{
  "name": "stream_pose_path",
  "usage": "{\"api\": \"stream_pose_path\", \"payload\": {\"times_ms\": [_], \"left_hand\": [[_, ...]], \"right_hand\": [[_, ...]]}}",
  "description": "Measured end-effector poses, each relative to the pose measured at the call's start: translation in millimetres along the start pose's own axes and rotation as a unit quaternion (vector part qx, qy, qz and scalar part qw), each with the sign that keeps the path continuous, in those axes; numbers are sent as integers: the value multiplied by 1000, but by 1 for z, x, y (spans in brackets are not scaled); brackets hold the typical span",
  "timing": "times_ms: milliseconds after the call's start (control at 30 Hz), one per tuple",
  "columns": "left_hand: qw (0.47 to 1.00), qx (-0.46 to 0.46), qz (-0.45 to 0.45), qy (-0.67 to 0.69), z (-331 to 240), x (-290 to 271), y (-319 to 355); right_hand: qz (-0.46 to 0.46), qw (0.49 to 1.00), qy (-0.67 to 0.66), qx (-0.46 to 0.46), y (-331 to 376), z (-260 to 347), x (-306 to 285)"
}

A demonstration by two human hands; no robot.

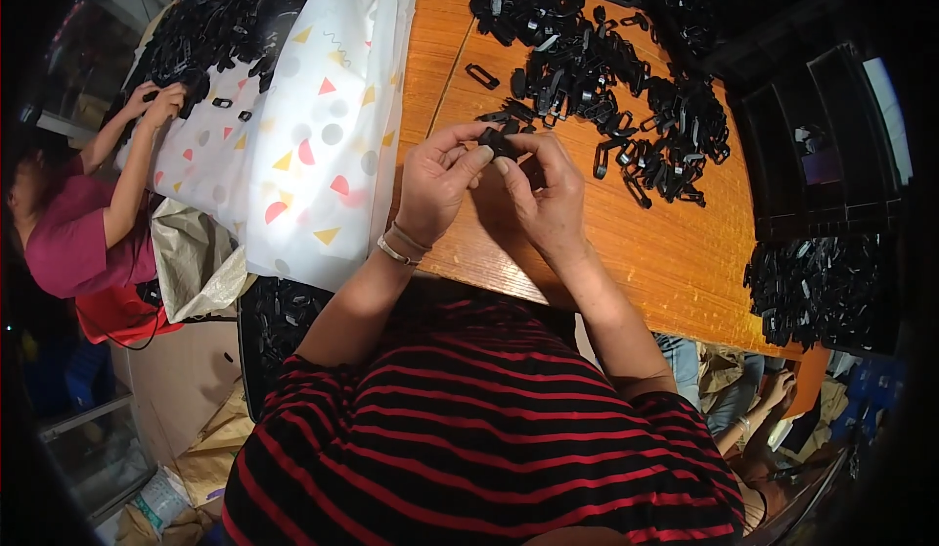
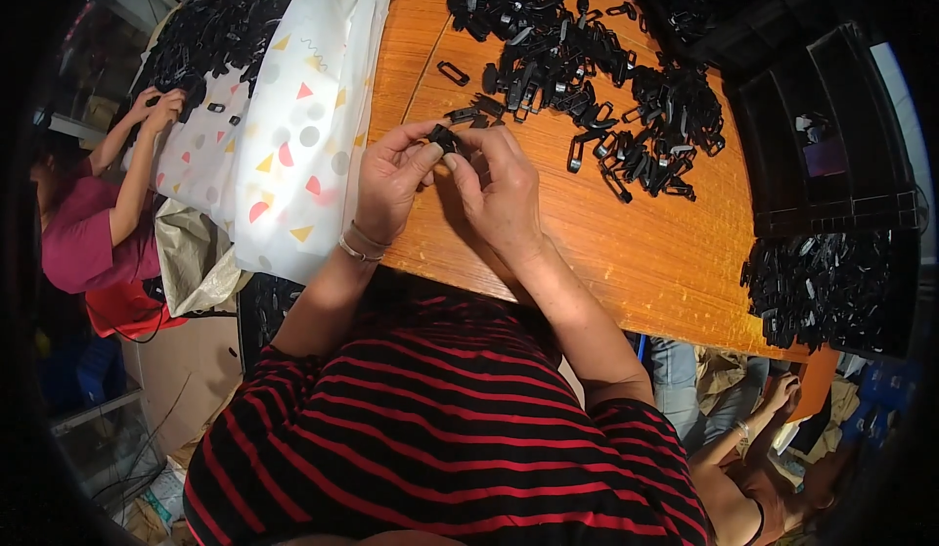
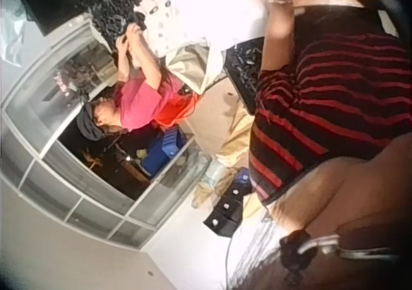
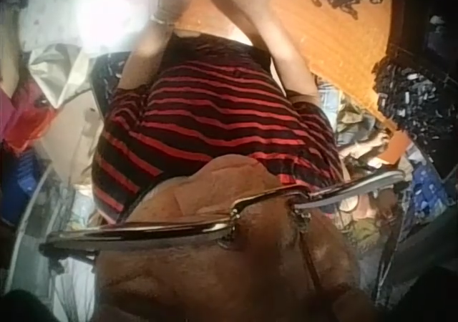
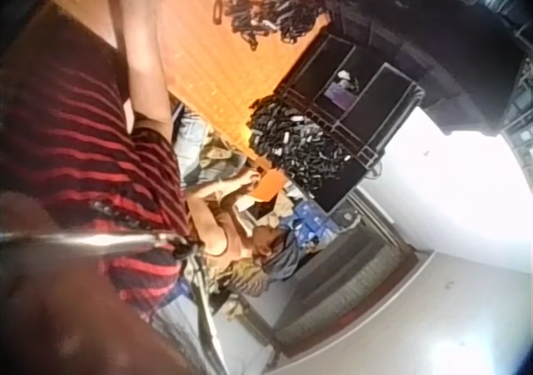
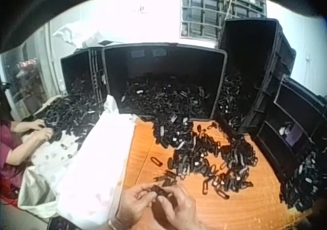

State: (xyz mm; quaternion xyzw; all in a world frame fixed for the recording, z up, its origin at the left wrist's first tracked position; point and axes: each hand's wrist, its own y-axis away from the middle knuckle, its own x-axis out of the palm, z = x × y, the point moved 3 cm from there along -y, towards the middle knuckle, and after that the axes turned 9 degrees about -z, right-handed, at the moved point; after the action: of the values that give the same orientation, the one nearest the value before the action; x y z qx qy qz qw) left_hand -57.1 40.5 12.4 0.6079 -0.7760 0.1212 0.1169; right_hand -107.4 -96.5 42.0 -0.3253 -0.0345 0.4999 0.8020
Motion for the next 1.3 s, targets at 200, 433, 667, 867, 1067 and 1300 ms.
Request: {"api": "stream_pose_path", "payload": {"times_ms": [200, 433, 667, 867, 1067, 1300], "left_hand": [[999, 42, 0, -15, 3, 1, 1], [980, 125, -14, -155, 5, 3, 14], [998, 11, 55, -41, 6, 9, 21], [994, -73, 81, -27, 33, 15, 12], [935, 67, 27, -348, 24, 22, -20], [779, 226, 15, -585, 20, 28, -39]], "right_hand": [[-4, 998, 41, -50, -3, 4, -2], [-32, 991, 108, -68, 21, -2, 10], [38, 996, 40, 68, 43, -9, 16], [113, 983, 36, 140, 30, -19, -6], [30, 927, 362, 95, -2, -58, -80], [63, 879, 466, 83, -13, -76, -82]]}}
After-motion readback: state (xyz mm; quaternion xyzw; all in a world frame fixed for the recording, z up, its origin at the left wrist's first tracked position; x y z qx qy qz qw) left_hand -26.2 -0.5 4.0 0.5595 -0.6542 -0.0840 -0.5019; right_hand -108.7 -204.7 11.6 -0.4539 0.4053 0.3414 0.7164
